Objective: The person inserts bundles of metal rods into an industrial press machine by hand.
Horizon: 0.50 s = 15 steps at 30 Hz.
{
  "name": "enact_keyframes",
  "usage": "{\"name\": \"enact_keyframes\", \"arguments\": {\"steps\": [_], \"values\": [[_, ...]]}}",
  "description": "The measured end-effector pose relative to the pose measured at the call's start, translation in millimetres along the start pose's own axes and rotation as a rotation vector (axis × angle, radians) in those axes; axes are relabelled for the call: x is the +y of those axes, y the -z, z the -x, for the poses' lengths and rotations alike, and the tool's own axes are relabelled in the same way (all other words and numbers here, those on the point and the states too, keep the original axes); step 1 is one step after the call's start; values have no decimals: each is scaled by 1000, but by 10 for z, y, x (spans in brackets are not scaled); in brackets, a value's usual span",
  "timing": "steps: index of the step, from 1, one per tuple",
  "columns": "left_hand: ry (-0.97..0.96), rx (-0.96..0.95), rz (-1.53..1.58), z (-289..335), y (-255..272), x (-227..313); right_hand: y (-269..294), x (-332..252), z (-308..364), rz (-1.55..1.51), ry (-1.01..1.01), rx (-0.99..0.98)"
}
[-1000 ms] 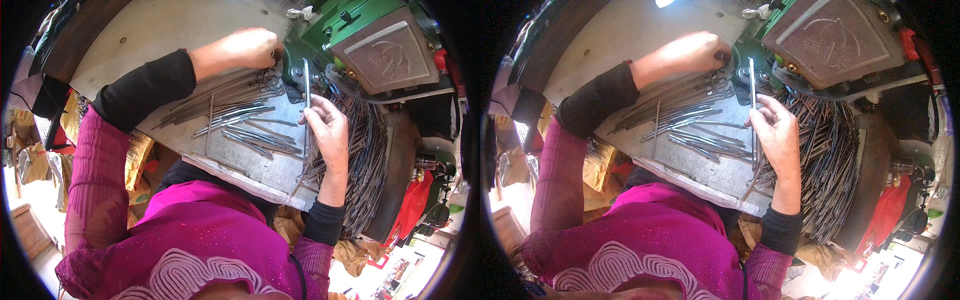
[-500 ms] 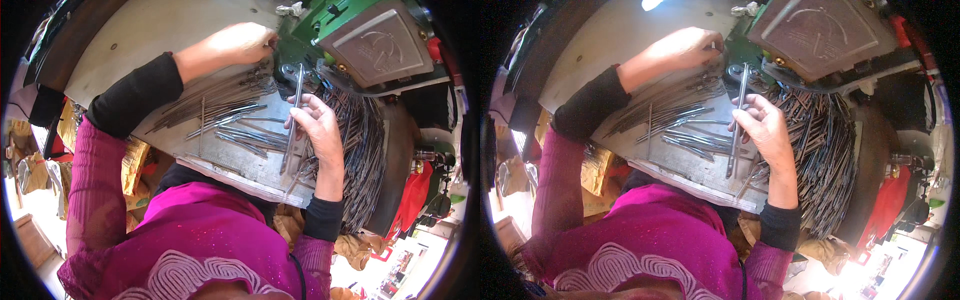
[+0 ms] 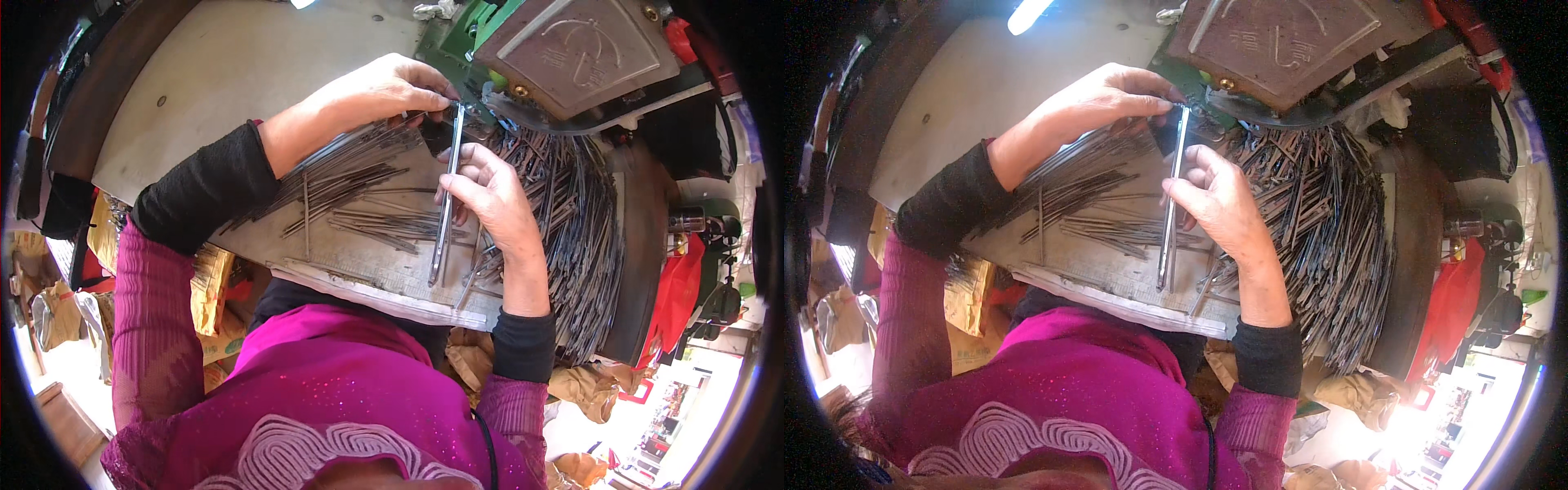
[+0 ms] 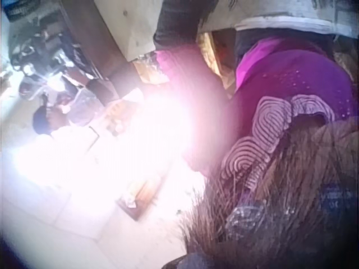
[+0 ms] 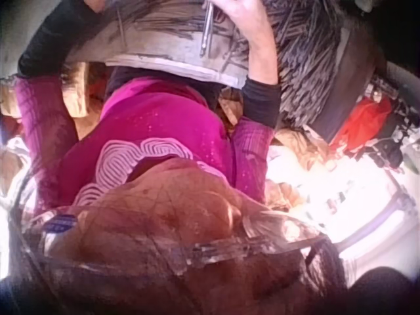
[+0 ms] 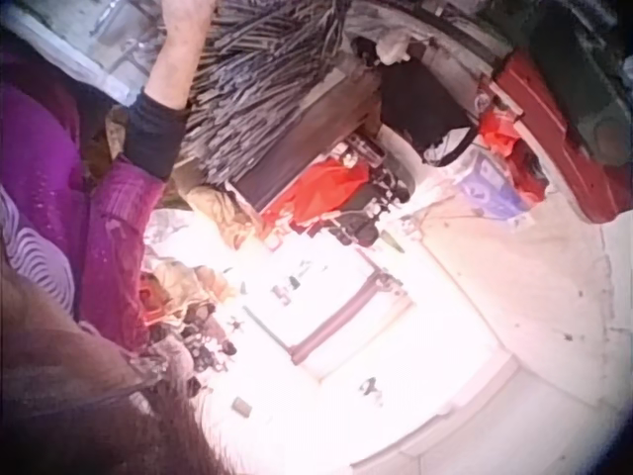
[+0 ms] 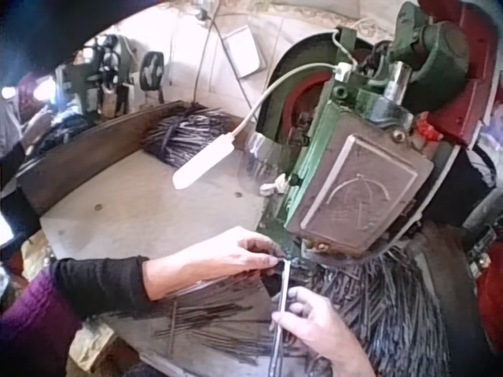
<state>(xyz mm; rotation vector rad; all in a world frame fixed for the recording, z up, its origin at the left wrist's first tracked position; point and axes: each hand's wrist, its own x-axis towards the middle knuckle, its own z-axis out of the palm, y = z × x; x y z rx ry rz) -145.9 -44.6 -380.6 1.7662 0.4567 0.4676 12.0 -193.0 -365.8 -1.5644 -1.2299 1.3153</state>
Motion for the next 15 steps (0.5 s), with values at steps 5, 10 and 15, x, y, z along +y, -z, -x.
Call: {"name": "enact_keyframes", "arguments": {"steps": [5, 10, 15], "values": [[31, 27, 40, 36, -34, 70, 15, 9, -1, -3, 7, 7], [16, 50, 60, 43, -45, 78, 5, 14, -1, -1, 13, 5], [11, 38, 66, 28, -84, 138, 3, -5, 11, -33, 16, 24]]}}
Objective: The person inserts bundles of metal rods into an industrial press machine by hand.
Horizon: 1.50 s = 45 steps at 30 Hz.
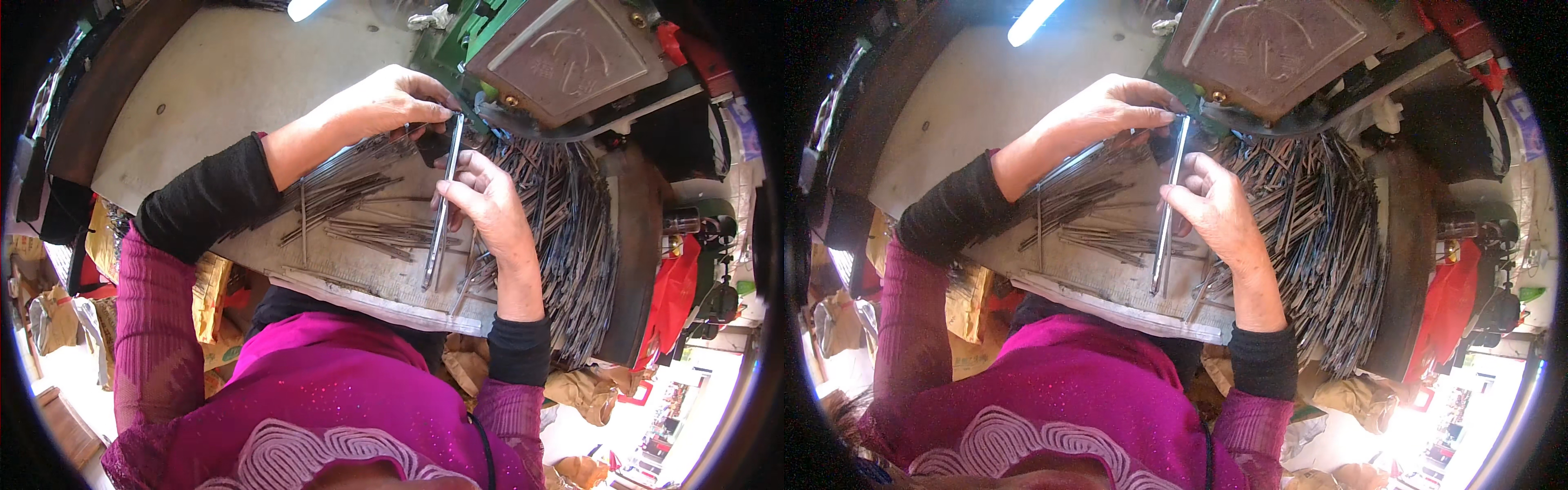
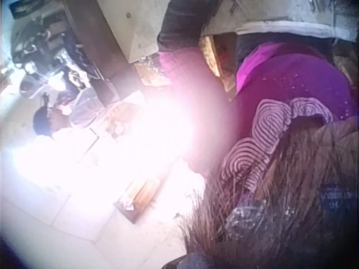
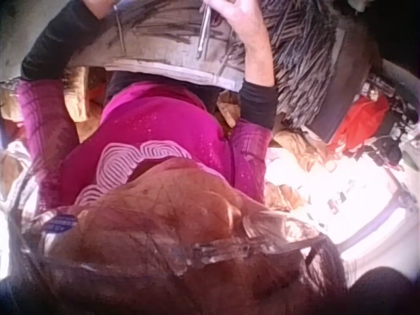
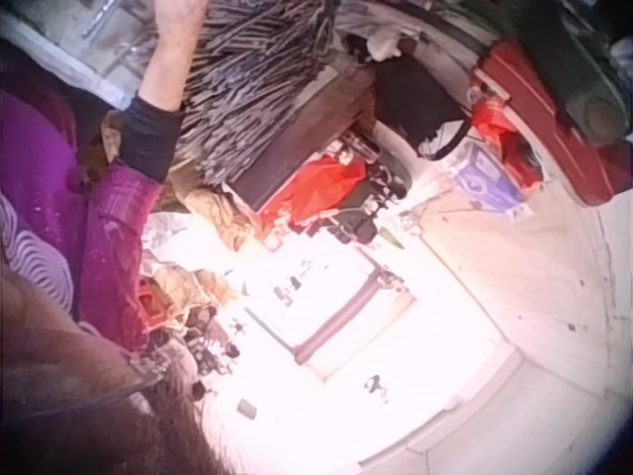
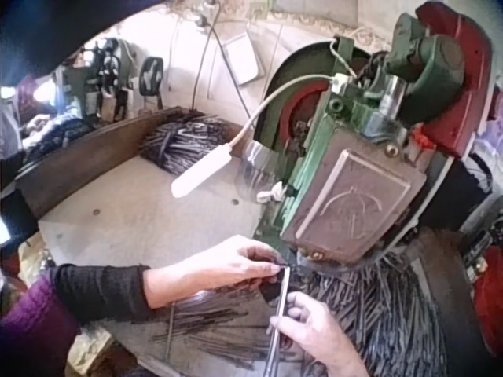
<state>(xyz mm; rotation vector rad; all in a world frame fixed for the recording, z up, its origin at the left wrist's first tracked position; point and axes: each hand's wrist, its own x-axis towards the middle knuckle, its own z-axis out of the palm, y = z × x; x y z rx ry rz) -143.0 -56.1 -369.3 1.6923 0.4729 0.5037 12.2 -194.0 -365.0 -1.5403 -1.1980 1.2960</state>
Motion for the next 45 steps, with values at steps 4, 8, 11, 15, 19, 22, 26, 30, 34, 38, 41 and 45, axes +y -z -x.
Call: {"name": "enact_keyframes", "arguments": {"steps": [4, 8, 11, 15, 19, 22, 26, 30, 34, 38, 41, 45], "values": [[-56, 29, -33, -68, -36, -20, -4, -18, 4, -55, 3, 33], [-67, 36, -32, -150, -85, -67, 7, 2, -12, -63, 24, 61], [-64, 47, -50, -152, -91, -78, 22, 38, -31, -69, 23, 61], [-72, 17, -70, -154, -63, -83, 45, 72, -47, -71, 41, 29], [4, 48, 21, -132, -79, -138, 49, 82, -63, -161, 27, 17], [68, 58, 20, -76, -75, -66, 56, 75, -63, -189, 16, 28], [148, 50, -68, -50, -74, 33, 41, 70, -63, -205, 7, 40], [120, 61, -40, -44, -78, 29, 40, 82, -73, -244, 25, 58], [131, -2, 36, -23, -60, 47, 43, 61, -59, -251, 31, 60], [120, -70, 121, -15, -52, 64, 48, 42, -71, -291, 58, 74], [165, -61, 132, -35, -71, 32, 46, 42, -83, -303, 61, 85], [161, -67, 145, -30, -72, -5, 41, 25, -117, -318, 70, 53]]}}
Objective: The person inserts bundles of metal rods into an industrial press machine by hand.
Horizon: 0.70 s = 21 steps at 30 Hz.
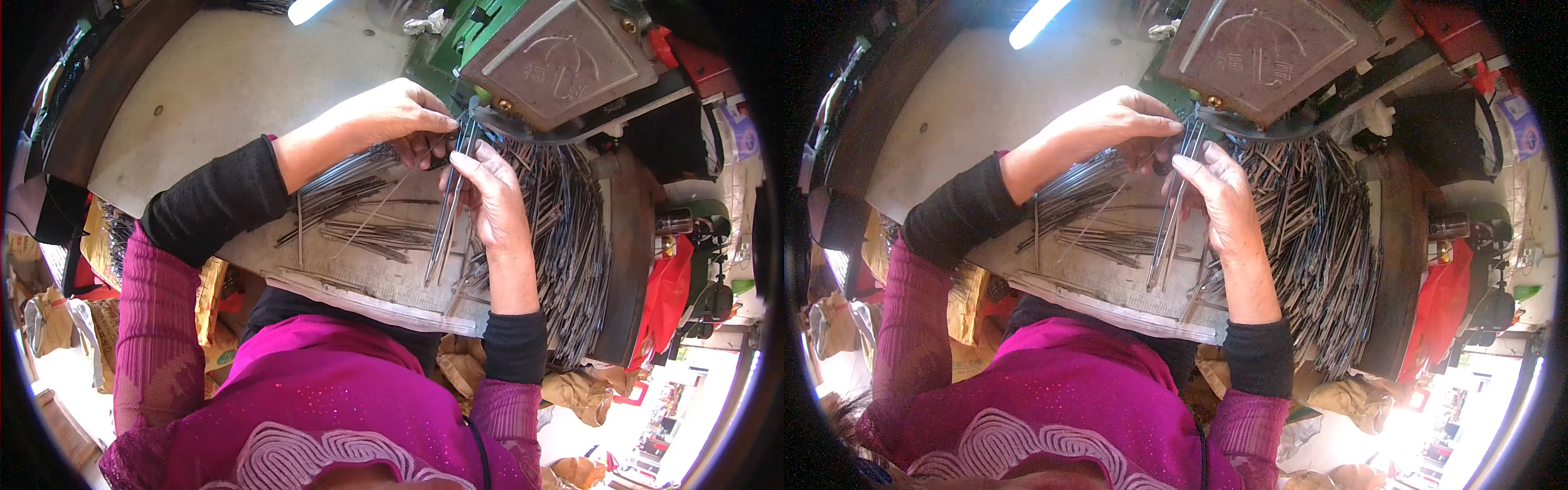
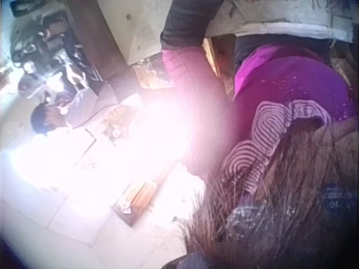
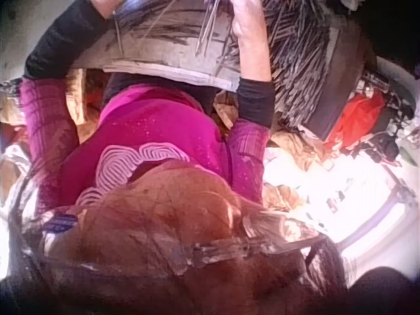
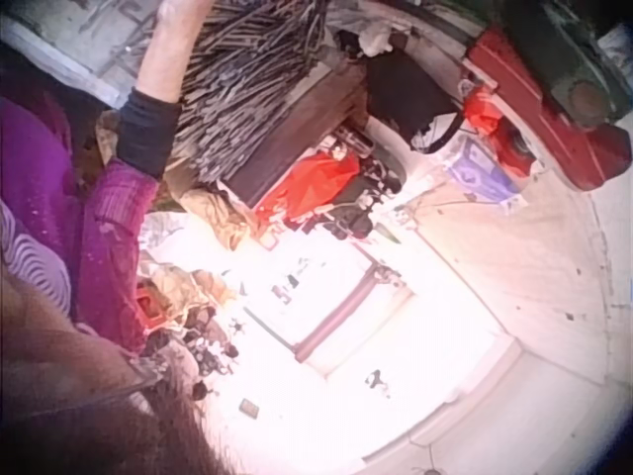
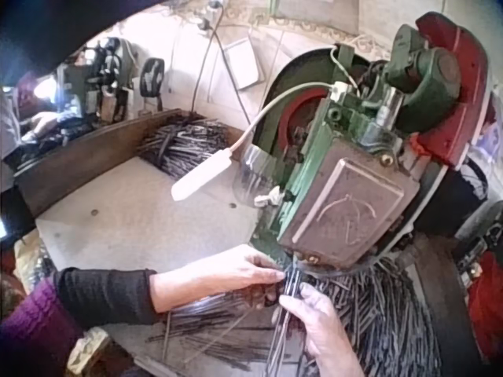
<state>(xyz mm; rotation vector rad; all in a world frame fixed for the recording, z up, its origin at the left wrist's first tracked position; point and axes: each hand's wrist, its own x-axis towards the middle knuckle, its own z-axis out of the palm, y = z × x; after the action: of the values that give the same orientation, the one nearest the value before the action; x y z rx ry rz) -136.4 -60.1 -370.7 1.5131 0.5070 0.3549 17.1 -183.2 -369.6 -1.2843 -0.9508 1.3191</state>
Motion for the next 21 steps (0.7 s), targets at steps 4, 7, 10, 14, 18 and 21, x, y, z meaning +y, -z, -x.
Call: {"name": "enact_keyframes", "arguments": {"steps": [4, 7, 10, 14, 18, 21], "values": [[-14, 17, 31, -25, -11, -18, 6, 4, -21, -1, 6, 16], [-6, 30, 32, -28, -10, -24, 9, 3, -56, 25, 11, 18], [-23, 29, 30, -45, -8, -58, -4, 13, -40, 37, 5, 38], [-40, 18, 34, -65, -33, -57, 21, 38, -44, 40, 23, 55], [-21, 9, 15, -48, -4, -67, 17, 38, -56, 39, -21, 26], [26, 18, 22, -8, -21, -14, 6, 33, -73, 12, -38, 18]]}}
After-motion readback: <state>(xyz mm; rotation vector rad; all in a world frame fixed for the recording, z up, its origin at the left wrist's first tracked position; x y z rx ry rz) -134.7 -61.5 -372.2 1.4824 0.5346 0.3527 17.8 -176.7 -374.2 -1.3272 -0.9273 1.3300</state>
